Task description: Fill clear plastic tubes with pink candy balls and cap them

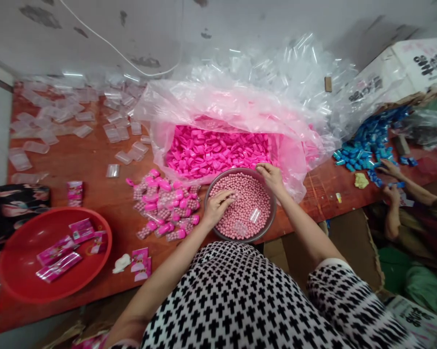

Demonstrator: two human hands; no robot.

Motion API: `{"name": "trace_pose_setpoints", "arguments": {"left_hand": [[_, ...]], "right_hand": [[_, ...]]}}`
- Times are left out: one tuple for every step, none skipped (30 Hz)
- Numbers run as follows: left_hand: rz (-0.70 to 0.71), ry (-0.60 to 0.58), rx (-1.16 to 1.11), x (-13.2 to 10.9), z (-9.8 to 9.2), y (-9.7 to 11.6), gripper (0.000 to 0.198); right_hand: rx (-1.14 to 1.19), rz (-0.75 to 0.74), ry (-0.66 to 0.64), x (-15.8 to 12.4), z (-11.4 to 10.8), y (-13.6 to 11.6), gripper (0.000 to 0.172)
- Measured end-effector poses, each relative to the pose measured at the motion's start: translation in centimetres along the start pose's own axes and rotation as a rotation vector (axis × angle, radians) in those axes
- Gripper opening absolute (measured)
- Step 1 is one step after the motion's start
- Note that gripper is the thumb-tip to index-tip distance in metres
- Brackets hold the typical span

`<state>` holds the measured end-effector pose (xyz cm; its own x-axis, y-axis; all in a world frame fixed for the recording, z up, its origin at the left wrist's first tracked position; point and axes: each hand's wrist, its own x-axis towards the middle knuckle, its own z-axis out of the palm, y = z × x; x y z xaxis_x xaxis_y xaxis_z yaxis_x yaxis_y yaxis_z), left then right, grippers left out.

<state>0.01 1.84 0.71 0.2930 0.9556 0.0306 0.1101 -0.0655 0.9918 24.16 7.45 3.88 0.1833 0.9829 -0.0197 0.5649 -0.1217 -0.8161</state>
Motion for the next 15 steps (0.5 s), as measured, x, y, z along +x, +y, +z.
{"name": "trace_pose_setpoints", "arguments": {"left_hand": [[-0.002,0.006,0.010,0.1,0.0,0.0,0.026],[-0.008,0.011,0.019,0.1,-0.1,0.1,0.026],[-0.018,0.006,0.022,0.2,-0.1,0.1,0.026],[-0.033,-0.008,0.016,0.2,-0.3,0.1,0.026],[-0.056,-0.022,0.006,0.2,-0.4,0.2,0.027],[-0.083,-0.025,-0.007,0.2,-0.5,0.2,0.028],[-0.113,-0.012,-0.021,0.2,-0.7,0.2,0.029],[-0.141,0.013,-0.033,0.1,-0.9,0.2,0.029],[-0.164,0.043,-0.044,0.1,-1.0,0.1,0.030],[-0.180,0.071,-0.055,0.1,-1.2,0.1,0.030],[-0.189,0.095,-0.064,0.1,-1.3,0.0,0.031],[-0.194,0.112,-0.070,0.2,-1.4,0.0,0.031],[-0.198,0.124,-0.074,0.2,-1.5,0.0,0.031],[-0.200,0.132,-0.075,0.3,-1.5,0.0,0.031],[-0.203,0.140,-0.077,0.3,-1.6,0.0,0.031]], "right_hand": [[-0.074,-0.014,0.009,1.5,0.0,0.2,0.024],[-0.147,-0.032,0.011,3.0,0.2,0.2,0.024],[-0.218,-0.054,0.004,4.4,0.5,0.2,0.025],[-0.290,-0.077,-0.011,5.8,1.0,-0.1,0.025],[-0.358,-0.101,-0.032,7.1,1.5,-0.4,0.026],[-0.421,-0.122,-0.056,8.3,2.1,-0.8,0.026],[-0.477,-0.139,-0.074,9.3,2.7,-1.3,0.028],[-0.524,-0.153,-0.089,10.1,3.3,-1.8,0.029],[-0.565,-0.164,-0.098,10.8,4.0,-2.4,0.031],[-0.605,-0.178,-0.102,11.3,4.6,-3.0,0.033],[-0.645,-0.200,-0.104,11.7,5.1,-3.7,0.035],[-0.686,-0.235,-0.113,12.0,5.6,-4.3,0.037],[-0.729,-0.277,-0.136,12.3,6.0,-4.8,0.039],[-0.774,-0.316,-0.171,12.5,6.3,-5.3,0.039],[-0.815,-0.343,-0.214,12.7,6.5,-5.6,0.039]]}}
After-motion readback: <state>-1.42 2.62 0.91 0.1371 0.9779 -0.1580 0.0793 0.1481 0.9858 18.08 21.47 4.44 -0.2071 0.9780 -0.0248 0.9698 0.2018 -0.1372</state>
